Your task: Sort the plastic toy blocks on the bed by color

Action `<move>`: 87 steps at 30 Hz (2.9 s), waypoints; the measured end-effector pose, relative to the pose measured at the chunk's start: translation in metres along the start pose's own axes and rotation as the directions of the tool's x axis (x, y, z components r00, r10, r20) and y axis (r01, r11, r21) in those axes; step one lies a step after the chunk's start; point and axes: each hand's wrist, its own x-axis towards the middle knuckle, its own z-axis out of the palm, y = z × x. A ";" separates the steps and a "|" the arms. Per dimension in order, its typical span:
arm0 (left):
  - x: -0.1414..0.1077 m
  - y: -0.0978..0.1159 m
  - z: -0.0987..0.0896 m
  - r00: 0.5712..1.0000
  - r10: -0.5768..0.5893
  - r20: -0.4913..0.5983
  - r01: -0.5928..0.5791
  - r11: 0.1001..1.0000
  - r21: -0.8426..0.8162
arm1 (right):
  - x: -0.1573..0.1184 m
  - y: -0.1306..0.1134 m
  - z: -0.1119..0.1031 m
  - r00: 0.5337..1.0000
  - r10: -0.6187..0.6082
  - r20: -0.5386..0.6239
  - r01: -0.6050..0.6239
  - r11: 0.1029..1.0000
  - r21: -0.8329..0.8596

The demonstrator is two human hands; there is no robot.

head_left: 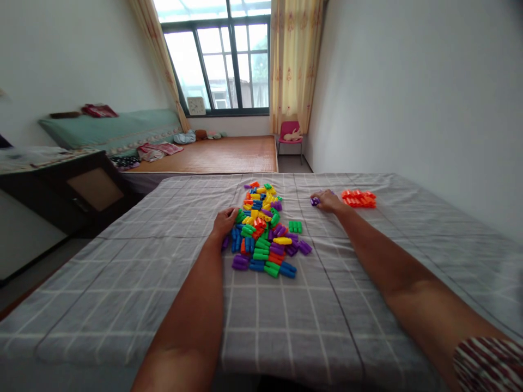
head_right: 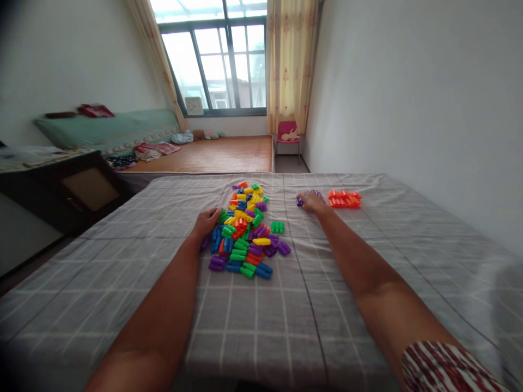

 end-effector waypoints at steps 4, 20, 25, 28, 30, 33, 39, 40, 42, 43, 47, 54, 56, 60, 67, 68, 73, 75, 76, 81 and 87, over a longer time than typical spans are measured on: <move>0.001 -0.002 0.001 1.000 0.001 -0.001 -0.001 1.000 0.010 | -0.011 -0.048 -0.017 0.977 -0.163 0.139 0.144 0.980 0.137; 0.001 0.001 0.001 1.000 0.025 0.009 -0.026 0.997 0.079 | -0.068 -0.122 -0.030 0.879 -0.439 0.189 0.357 0.866 0.350; 0.001 0.003 0.000 0.999 0.040 0.017 -0.041 0.995 0.092 | -0.091 -0.116 -0.037 0.758 -0.539 0.366 0.342 0.807 0.482; 0.001 0.005 0.000 0.999 0.038 0.016 -0.039 0.995 0.097 | -0.101 -0.117 -0.037 0.757 -0.572 0.316 0.349 0.762 0.545; 0.000 0.005 0.000 0.999 0.030 0.016 -0.032 0.994 0.101 | -0.106 -0.119 -0.037 0.744 -0.594 0.305 0.352 0.737 0.576; 0.000 0.005 -0.001 0.999 0.035 0.016 -0.036 0.994 0.099 | -0.114 -0.124 -0.037 0.743 -0.588 0.319 0.353 0.750 0.559; 0.001 0.003 0.000 0.999 0.040 0.011 -0.040 0.995 0.096 | -0.129 -0.139 -0.030 0.775 -0.581 0.249 0.422 0.769 0.481; 0.001 0.003 -0.001 0.999 0.039 0.010 -0.040 0.995 0.096 | -0.131 -0.140 -0.030 0.773 -0.591 0.231 0.434 0.758 0.486; 0.001 0.004 -0.001 0.999 0.037 0.005 -0.037 0.995 0.094 | -0.130 -0.138 -0.034 0.773 -0.603 0.197 0.443 0.736 0.513; 0.001 0.004 -0.001 0.999 0.034 0.002 -0.034 0.995 0.093 | -0.127 -0.134 -0.038 0.785 -0.593 0.182 0.434 0.735 0.522; 0.002 0.002 0.000 1.000 0.024 -0.002 -0.024 0.995 0.095 | -0.106 -0.099 -0.057 0.889 -0.423 0.176 0.361 0.883 0.300; 0.006 -0.005 0.001 0.999 0.037 0.008 -0.037 0.995 0.096 | -0.081 -0.053 -0.043 0.951 -0.121 0.286 0.147 0.987 -0.072; 0.006 -0.006 0.001 0.999 0.032 0.011 -0.033 0.995 0.098 | -0.080 -0.050 -0.038 0.941 -0.155 0.301 0.140 0.988 0.071; 0.006 -0.006 0.001 1.000 0.021 0.003 -0.021 0.996 0.086 | -0.076 -0.038 -0.042 0.925 -0.189 0.329 0.126 0.971 0.203; 0.002 -0.002 0.000 1.000 0.016 -0.007 -0.015 0.998 0.053 | -0.038 -0.005 -0.048 0.957 -0.090 0.277 -0.010 0.941 0.340; 0.002 -0.001 -0.001 1.000 0.014 -0.007 -0.014 0.999 0.050 | -0.027 0.000 -0.049 0.976 -0.022 0.216 -0.052 0.942 0.333; 0.002 -0.002 -0.001 1.000 0.021 0.011 -0.022 0.998 0.059 | 0.031 0.030 -0.051 0.991 0.135 -0.013 -0.131 0.980 0.148; 0.002 -0.003 -0.001 1.000 0.016 0.016 -0.017 0.998 0.058 | 0.047 0.038 -0.046 0.993 0.118 0.013 -0.118 0.992 0.044; 0.002 -0.003 -0.001 1.000 0.010 0.017 -0.011 0.998 0.055 | 0.052 0.041 -0.042 0.994 0.103 0.035 -0.103 0.995 -0.002; 0.002 -0.002 -0.001 1.000 -0.003 0.023 0.002 0.999 0.045 | 0.061 0.048 -0.018 0.992 0.066 0.105 -0.054 0.993 -0.107; 0.000 0.001 -0.001 1.000 -0.013 0.027 0.011 0.999 0.043 | 0.060 0.057 -0.016 0.991 0.071 0.113 -0.071 0.997 0.000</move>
